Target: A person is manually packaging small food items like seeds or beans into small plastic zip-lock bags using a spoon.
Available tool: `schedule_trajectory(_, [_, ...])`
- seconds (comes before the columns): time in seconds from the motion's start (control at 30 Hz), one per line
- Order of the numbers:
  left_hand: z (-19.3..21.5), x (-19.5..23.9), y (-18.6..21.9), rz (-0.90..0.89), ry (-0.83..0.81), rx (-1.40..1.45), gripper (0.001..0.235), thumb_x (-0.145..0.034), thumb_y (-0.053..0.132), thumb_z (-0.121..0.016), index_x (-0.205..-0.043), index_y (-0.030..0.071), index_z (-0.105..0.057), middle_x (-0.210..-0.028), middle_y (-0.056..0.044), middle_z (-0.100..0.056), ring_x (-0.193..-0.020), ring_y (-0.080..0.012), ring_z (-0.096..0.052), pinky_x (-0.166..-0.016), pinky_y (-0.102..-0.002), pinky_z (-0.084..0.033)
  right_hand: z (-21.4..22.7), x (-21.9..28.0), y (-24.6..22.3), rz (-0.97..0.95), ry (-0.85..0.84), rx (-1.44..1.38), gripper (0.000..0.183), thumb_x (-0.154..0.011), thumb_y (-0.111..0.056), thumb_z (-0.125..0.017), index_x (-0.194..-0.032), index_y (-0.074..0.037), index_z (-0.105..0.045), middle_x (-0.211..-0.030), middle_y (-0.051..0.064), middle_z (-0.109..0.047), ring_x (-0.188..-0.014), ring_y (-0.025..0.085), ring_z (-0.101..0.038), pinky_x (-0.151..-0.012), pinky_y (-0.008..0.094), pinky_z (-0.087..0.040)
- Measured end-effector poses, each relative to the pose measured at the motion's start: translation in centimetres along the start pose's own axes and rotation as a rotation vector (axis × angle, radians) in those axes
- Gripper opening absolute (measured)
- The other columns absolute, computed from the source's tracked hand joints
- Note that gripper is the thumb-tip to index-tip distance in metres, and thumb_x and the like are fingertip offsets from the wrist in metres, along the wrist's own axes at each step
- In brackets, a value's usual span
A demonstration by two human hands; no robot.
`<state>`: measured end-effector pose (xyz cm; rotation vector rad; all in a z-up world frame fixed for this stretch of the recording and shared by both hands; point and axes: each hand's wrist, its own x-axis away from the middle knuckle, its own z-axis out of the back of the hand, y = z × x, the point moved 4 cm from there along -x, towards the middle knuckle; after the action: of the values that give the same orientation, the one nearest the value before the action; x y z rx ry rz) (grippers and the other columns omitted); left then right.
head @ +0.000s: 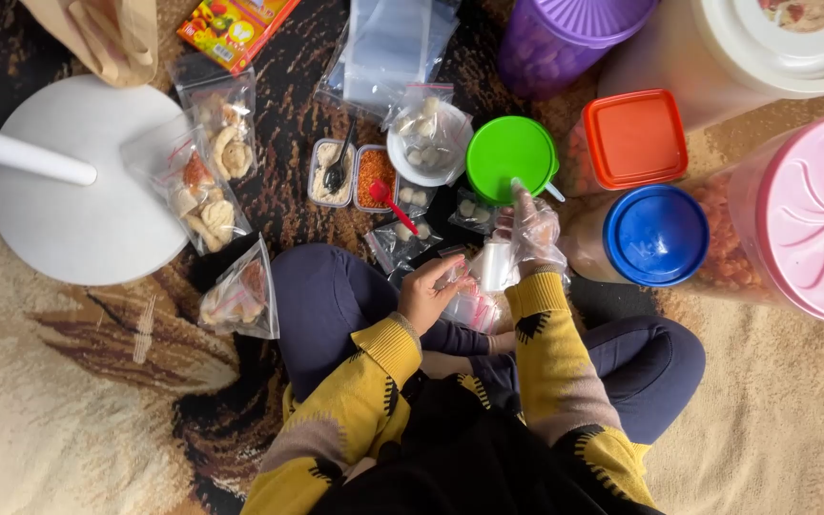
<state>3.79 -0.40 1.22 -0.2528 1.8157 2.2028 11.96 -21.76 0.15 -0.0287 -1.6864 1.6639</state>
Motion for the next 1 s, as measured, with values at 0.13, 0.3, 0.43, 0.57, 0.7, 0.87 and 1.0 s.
schedule_trajectory(0.13, [-0.3,0.1,0.2,-0.016,-0.033,0.014,0.04,-0.078,0.018,-0.088,-0.117,0.015,-0.078,-0.094,-0.008,-0.077,-0.091,-0.0255,-0.075,-0.079,-0.037,-0.06,0.3,1.1,0.9,-0.024,0.063,-0.117,0.057,-0.086,-0.043,-0.079,-0.112,0.006,-0.063,-0.08,0.02,-0.071,-0.063,0.032,-0.075,-0.052,0.045,-0.067])
schedule_trajectory(0.3, [-0.2,-0.1,0.3,-0.01,-0.024,-0.002,0.036,-0.08,0.019,-0.088,-0.115,0.014,-0.078,-0.092,-0.008,-0.077,-0.09,-0.0262,-0.075,-0.078,-0.036,-0.06,0.8,2.7,-0.2,0.033,0.005,-0.163,0.043,-0.088,-0.033,-0.079,-0.106,0.003,-0.066,-0.082,0.021,-0.07,-0.067,0.03,-0.073,-0.053,0.043,-0.066])
schedule_trajectory(0.43, [0.5,-0.8,1.5,-0.064,0.028,0.02,0.036,-0.08,0.016,-0.088,-0.114,0.008,-0.077,-0.092,-0.013,-0.076,-0.089,-0.0298,-0.075,-0.076,-0.039,-0.06,2.0,6.4,-6.1,0.036,-0.082,-0.163,0.035,-0.09,-0.029,-0.075,-0.101,0.003,-0.065,-0.079,0.017,-0.067,-0.064,0.024,-0.071,-0.05,0.034,-0.063])
schedule_trajectory(0.57, [1.2,-0.9,1.9,-0.056,0.077,0.043,0.037,-0.08,0.012,-0.087,-0.115,0.007,-0.076,-0.092,-0.014,-0.077,-0.088,-0.0294,-0.075,-0.077,-0.039,-0.059,6.9,8.2,-12.2,0.142,-0.08,0.039,0.027,-0.095,-0.035,-0.071,-0.098,-0.008,-0.067,-0.072,0.012,-0.066,-0.059,0.019,-0.068,-0.048,0.032,-0.06])
schedule_trajectory(0.7, [1.0,-0.9,1.8,-0.051,0.11,0.061,0.037,-0.08,0.009,-0.086,-0.115,0.006,-0.076,-0.092,-0.014,-0.077,-0.087,-0.0291,-0.075,-0.076,-0.04,-0.059,13.1,6.5,-15.0,0.267,-0.053,0.131,0.027,-0.102,-0.036,-0.07,-0.104,-0.009,-0.068,-0.075,0.012,-0.067,-0.063,0.019,-0.071,-0.05,0.03,-0.061])
schedule_trajectory(0.87, [1.3,-1.1,2.6,-0.11,0.057,-0.05,0.032,-0.09,0.014,-0.08,-0.12,0.007,-0.069,-0.104,-0.006,-0.076,-0.089,-0.0141,-0.072,-0.076,-0.026,-0.061,17.5,2.1,-13.5,0.252,0.014,0.346,0.048,-0.101,-0.049,-0.065,-0.107,-0.001,-0.065,-0.072,0.01,-0.066,-0.051,0.018,-0.06,-0.045,0.025,-0.052])
schedule_trajectory(1.0, [1.4,-1.0,2.6,-0.129,0.088,-0.069,0.036,-0.089,0.012,-0.081,-0.122,0.007,-0.068,-0.106,-0.005,-0.075,-0.087,-0.014,-0.07,-0.076,-0.026,-0.06,18.2,2.3,-13.7,0.405,0.21,0.718,0.043,-0.11,-0.048,-0.065,-0.106,-0.005,-0.07,-0.07,0.009,-0.069,-0.053,0.02,-0.066,-0.052,0.034,-0.06])
